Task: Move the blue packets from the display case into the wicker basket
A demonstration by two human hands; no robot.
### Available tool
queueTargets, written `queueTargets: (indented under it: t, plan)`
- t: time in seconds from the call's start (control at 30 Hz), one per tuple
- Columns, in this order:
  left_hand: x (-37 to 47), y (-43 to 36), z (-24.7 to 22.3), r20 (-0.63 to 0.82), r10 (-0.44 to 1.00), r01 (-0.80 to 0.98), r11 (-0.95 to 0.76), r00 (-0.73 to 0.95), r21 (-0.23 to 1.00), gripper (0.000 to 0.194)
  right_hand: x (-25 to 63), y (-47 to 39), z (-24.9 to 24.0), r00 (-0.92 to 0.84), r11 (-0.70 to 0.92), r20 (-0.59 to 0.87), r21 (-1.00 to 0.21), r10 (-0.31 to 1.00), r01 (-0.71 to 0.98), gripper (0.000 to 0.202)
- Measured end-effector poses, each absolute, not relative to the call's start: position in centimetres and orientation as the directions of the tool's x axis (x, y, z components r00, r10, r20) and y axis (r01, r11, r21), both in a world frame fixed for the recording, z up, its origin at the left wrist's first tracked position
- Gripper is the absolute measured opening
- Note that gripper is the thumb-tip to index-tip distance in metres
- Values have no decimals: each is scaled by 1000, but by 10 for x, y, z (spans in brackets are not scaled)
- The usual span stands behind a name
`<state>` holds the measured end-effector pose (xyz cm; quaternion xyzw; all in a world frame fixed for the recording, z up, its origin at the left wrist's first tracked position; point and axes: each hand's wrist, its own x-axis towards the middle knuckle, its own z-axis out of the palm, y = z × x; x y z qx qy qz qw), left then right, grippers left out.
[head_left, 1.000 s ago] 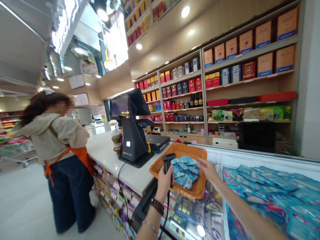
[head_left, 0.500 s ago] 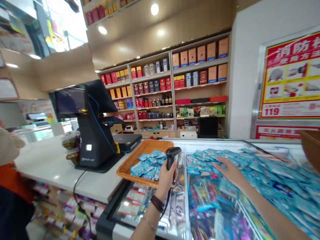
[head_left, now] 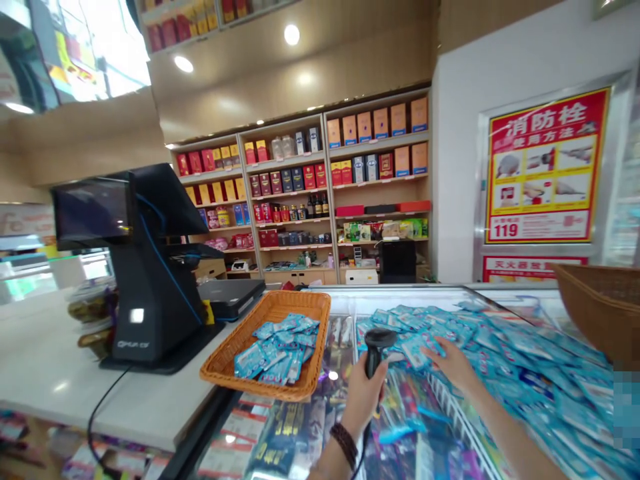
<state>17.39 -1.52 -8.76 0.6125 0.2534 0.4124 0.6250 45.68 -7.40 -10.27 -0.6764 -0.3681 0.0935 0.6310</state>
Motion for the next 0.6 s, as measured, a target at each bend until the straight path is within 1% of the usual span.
queueTargets:
  t: [0.07, 0.13, 0.2, 0.33, 0.47, 0.6]
  plan:
    - [172, -11, -93, 179, 830, -204, -80, 528, 976, 87, 448, -64, -109, 786, 174, 251, -967, 565, 184, 59]
    - [171, -8, -94, 167, 841, -215, -62, 515, 975, 91, 438, -57, -114, 823, 285, 245, -953, 513, 106, 69]
    - [171, -9, -92, 158, 847, -230, -44, 508, 972, 94, 430, -53, -116, 829, 338, 248, -938, 502, 76, 76]
    - [172, -15, -91, 153, 827, -233, -27, 541, 972, 95, 421, -53, -116, 831, 367, 228, -930, 508, 31, 80]
    - [173, -21, -93, 145, 781, -206, -22, 608, 978, 88, 419, -57, -116, 830, 380, 221, -925, 513, 11, 83]
    - [175, -23, -95, 139, 756, -194, -16, 640, 981, 81, 419, -60, -118, 826, 376, 235, -926, 513, 30, 83]
